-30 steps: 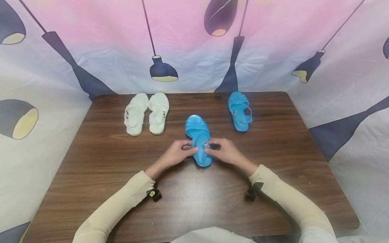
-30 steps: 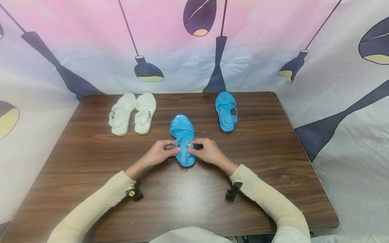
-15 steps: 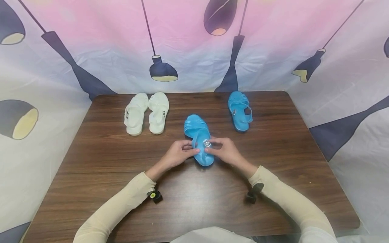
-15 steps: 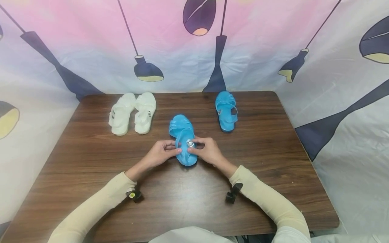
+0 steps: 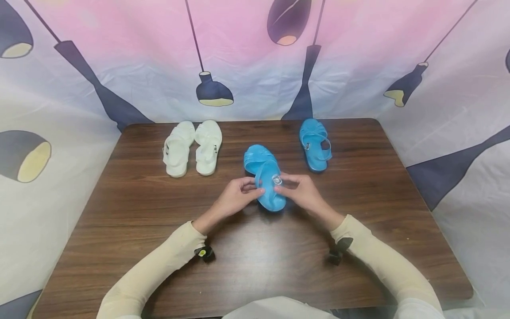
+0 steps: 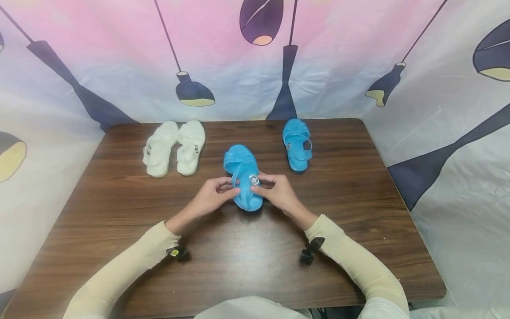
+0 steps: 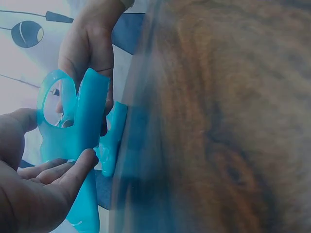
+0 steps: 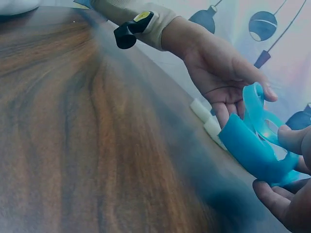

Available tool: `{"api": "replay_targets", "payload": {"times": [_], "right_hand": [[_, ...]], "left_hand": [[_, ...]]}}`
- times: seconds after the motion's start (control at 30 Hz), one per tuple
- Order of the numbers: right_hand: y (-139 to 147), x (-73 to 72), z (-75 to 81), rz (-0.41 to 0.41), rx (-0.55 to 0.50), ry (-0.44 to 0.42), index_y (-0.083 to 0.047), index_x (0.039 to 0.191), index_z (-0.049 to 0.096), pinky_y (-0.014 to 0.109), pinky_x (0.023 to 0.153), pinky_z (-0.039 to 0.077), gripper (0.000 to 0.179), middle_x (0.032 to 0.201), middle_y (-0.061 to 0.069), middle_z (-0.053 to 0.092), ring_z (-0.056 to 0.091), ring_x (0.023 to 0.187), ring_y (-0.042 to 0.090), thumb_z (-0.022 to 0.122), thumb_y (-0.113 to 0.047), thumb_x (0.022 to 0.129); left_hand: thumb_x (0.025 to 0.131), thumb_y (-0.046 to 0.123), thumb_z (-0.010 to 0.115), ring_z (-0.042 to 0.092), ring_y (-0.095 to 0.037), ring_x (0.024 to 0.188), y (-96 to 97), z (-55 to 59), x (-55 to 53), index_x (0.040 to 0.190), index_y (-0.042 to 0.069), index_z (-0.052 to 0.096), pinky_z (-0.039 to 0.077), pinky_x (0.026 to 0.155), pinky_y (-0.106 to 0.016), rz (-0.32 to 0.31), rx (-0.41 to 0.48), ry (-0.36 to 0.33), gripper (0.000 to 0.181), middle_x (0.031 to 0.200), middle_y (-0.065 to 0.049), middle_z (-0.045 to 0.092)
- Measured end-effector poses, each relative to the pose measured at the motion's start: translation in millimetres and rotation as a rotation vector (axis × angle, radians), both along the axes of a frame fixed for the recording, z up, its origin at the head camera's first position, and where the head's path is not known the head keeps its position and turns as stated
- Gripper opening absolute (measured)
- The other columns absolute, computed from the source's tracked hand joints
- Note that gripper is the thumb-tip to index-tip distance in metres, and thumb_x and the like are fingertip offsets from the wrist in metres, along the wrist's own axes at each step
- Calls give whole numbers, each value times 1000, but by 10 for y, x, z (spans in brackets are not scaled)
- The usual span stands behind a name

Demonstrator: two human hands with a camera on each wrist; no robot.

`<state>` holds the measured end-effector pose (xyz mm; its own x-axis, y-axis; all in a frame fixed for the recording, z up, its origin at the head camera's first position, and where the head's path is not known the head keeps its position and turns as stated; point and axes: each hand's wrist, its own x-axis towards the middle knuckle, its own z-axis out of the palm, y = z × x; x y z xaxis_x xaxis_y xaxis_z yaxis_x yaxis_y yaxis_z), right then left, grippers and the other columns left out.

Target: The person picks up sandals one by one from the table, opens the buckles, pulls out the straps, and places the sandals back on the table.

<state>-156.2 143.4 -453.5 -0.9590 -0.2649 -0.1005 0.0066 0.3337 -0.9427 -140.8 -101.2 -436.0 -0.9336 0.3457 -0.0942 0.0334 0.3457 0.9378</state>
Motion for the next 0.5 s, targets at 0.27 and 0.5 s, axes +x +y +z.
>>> {"api": "replay_targets", "payload": {"times": [0.27, 0.5], "right_hand": [[132, -44, 125, -67, -51, 16, -7, 133, 68, 48, 108, 47, 54, 144, 9, 60, 52, 138, 28, 84, -31, 87], [295, -109, 277, -100, -79, 38, -4, 134, 66, 46, 102, 52, 55, 144, 11, 61, 57, 133, 29, 83, -28, 88]], "left_hand": [[97, 35, 71, 70, -22, 114, 132, 145, -123, 126, 5, 68, 58, 92, -35, -23, -27, 54, 43, 124, -11, 72], [95, 41, 73, 70, -18, 113, 298, 243, -276, 122, 9, 70, 58, 93, -36, -20, -13, 89, 43, 120, -7, 73]]}}
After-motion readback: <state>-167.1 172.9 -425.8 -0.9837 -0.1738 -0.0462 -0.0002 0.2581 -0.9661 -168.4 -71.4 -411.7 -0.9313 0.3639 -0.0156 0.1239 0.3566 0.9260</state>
